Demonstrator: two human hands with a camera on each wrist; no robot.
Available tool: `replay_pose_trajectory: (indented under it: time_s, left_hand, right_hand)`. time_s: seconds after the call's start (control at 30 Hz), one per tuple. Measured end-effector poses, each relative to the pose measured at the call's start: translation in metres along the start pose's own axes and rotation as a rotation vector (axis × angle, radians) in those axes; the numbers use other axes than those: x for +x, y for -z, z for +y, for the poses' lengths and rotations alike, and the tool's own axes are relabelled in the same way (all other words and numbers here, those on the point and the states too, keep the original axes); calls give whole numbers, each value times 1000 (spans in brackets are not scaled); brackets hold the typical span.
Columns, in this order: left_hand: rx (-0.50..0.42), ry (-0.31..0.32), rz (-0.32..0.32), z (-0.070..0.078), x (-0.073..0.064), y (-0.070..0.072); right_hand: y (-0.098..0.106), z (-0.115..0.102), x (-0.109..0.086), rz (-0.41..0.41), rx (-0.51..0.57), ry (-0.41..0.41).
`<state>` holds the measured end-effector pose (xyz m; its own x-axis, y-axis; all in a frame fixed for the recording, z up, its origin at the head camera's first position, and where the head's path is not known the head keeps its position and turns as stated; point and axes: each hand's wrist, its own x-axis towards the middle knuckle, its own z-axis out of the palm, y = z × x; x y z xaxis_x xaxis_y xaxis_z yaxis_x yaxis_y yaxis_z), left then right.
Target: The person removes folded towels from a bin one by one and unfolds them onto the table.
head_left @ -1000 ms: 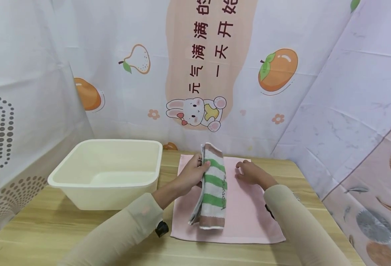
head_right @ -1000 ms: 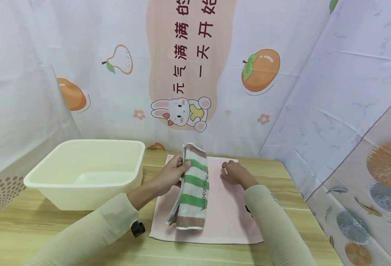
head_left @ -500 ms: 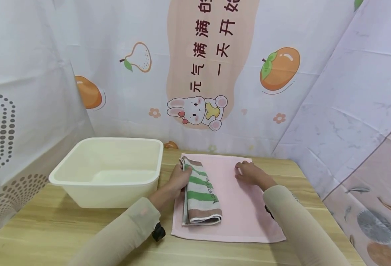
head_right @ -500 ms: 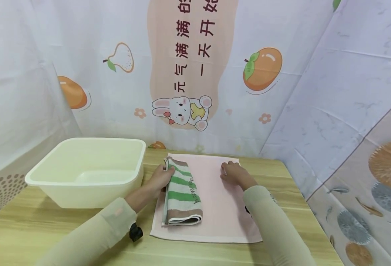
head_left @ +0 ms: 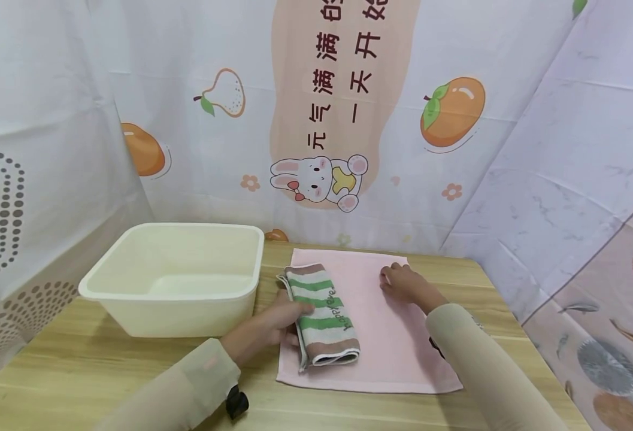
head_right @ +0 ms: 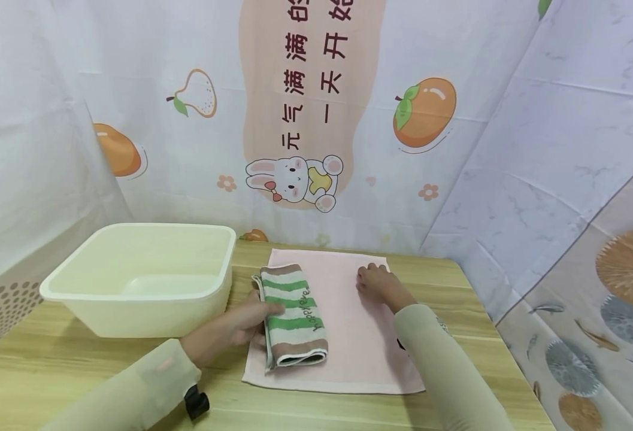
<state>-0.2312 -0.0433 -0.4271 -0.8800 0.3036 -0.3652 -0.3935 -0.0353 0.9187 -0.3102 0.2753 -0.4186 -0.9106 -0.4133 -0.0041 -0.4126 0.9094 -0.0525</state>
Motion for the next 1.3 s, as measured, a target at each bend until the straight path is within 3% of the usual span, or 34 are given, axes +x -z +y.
replay_pose_trajectory:
  time_s: [0.23, 0.3, 0.5, 0.7, 0.93, 1.3]
  left_hand:
    - [-189, 14, -61, -2, -2, 4]
    - [-157, 10, -43, -3, -3, 8]
    - [74, 22, 35, -8, -12, 21]
    - [49, 27, 30, -7, -16, 25]
    - [-20, 35, 31, -5, -22, 30]
    - [-2, 27, -28, -9, -23, 33]
  right_hand:
    - [0, -1, 0, 6, 9, 3]
    - [0, -1, 1, 6, 8, 14]
    - [1, -1, 3, -2, 8, 44]
    - [8, -9, 8, -35, 56, 38]
    - [17, -49, 15, -9, 82, 179]
    - [24, -130, 20, -40, 59, 424]
